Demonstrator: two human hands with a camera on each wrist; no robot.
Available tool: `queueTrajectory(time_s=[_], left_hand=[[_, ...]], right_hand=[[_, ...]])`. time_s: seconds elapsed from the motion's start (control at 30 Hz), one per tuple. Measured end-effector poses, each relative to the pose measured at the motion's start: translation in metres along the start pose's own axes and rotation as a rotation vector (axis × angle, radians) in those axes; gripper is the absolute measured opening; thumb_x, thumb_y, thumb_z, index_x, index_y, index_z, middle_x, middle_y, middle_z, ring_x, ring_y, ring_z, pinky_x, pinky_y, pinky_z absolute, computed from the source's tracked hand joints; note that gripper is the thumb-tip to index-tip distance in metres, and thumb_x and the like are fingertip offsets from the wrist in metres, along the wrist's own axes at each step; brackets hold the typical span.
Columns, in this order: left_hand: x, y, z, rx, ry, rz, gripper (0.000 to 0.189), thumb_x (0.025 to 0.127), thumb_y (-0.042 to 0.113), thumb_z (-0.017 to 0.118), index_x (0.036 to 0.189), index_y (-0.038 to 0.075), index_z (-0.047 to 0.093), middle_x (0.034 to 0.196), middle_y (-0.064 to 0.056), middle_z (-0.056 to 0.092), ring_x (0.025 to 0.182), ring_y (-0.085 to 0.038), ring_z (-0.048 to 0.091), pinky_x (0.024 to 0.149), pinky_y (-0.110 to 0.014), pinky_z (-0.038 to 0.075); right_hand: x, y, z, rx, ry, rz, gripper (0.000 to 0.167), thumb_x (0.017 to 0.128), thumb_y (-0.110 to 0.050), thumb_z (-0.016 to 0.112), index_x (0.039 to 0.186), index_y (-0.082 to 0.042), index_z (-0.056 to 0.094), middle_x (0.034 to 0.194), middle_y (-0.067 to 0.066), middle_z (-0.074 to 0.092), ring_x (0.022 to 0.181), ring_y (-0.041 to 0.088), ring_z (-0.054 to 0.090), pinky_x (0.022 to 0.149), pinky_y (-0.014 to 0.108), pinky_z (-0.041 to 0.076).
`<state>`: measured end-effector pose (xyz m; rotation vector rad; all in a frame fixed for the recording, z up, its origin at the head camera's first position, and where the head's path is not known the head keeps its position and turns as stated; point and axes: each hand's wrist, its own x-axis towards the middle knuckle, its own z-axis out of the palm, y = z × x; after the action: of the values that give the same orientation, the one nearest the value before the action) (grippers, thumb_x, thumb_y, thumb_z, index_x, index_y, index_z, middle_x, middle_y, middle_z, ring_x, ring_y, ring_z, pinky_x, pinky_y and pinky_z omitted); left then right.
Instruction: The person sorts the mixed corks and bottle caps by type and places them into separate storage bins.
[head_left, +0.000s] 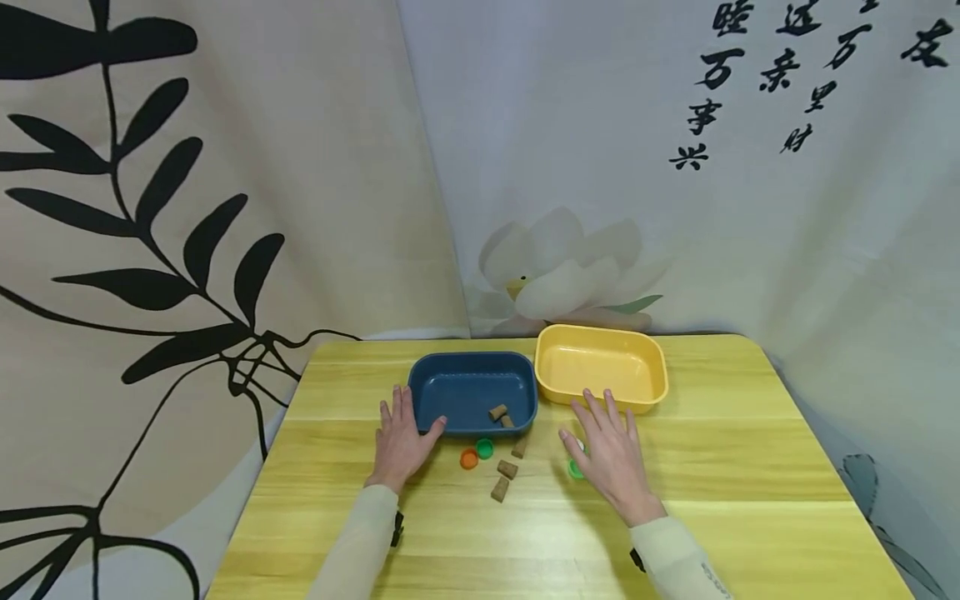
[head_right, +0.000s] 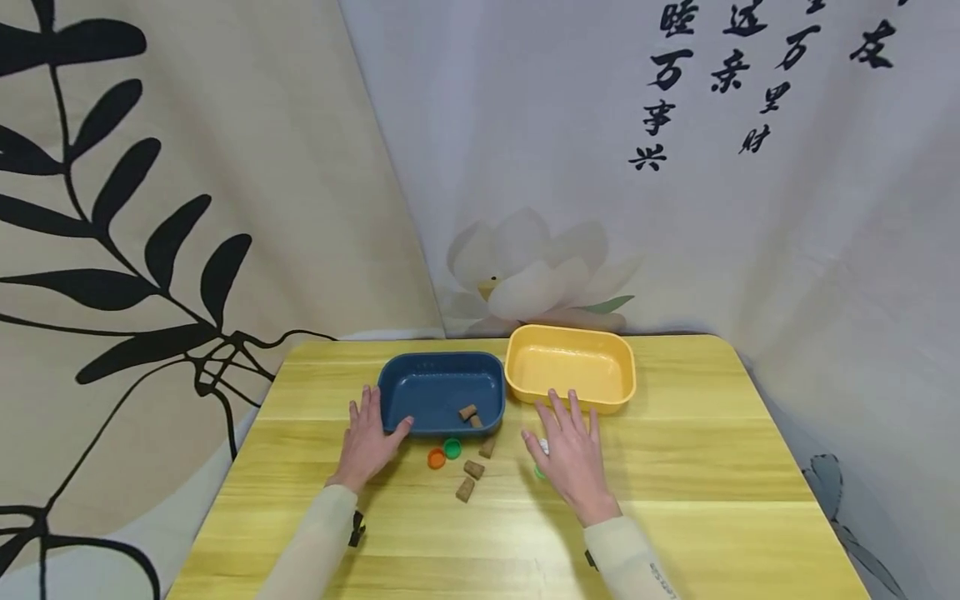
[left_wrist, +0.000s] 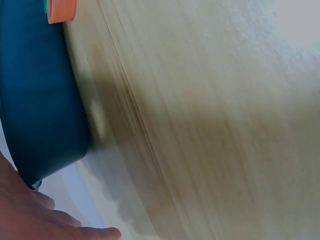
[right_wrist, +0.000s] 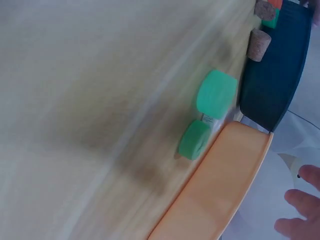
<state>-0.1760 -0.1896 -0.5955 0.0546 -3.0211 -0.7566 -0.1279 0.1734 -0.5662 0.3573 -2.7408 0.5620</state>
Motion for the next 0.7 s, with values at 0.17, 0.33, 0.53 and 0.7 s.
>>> queueTrajectory(time_s=[0.17, 0.33, 0.53, 0.7], left_hand=[[-0.001, 0.001, -0.004, -0.022, -0.017, -0.018, 0.104, 0.096, 0.068, 0.055, 0.166, 0.005, 0.013, 0.173, -0.017, 0.004, 0.153, -0.055, 0.005, 0.108, -0.08, 0.025], [0.0, 0.001, -0.005, -0.019, -0.03, -0.019, 0.105, 0.096, 0.072, 0.053, 0.167, 0.008, 0.01, 0.174, -0.014, 0.001, 0.154, -0.054, 0.003, 0.108, -0.081, 0.024], [0.0, 0.0, -0.004, 0.002, -0.032, -0.023, 0.104, 0.097, 0.069, 0.052, 0.167, 0.006, 0.007, 0.174, -0.014, -0.004, 0.154, -0.053, 0.003, 0.109, -0.079, 0.025], [-0.002, 0.0, -0.005, 0.01, -0.029, -0.017, 0.105, 0.098, 0.068, 0.052, 0.166, 0.002, 0.006, 0.174, -0.014, -0.006, 0.154, -0.052, 0.004, 0.11, -0.078, 0.027]], right_hand=[[-0.002, 0.0, 0.004, 0.0, -0.018, -0.002, 0.06, 0.102, -0.051, 0.058, 0.144, -0.008, 0.06, 0.161, 0.016, 0.043, 0.151, 0.045, 0.028, 0.115, 0.073, 0.019], [0.0, -0.006, 0.008, -0.009, -0.046, 0.001, 0.063, 0.103, -0.054, 0.056, 0.146, -0.009, 0.059, 0.162, 0.015, 0.041, 0.152, 0.044, 0.026, 0.115, 0.074, 0.022], [-0.009, -0.028, 0.02, -0.048, -0.093, -0.071, 0.064, 0.1, -0.06, 0.055, 0.147, -0.017, 0.059, 0.16, 0.014, 0.043, 0.152, 0.044, 0.028, 0.114, 0.073, 0.026], [-0.024, -0.047, 0.033, -0.054, -0.105, -0.171, 0.062, 0.095, -0.061, 0.064, 0.144, -0.023, 0.062, 0.157, 0.014, 0.048, 0.15, 0.044, 0.033, 0.111, 0.072, 0.031]])
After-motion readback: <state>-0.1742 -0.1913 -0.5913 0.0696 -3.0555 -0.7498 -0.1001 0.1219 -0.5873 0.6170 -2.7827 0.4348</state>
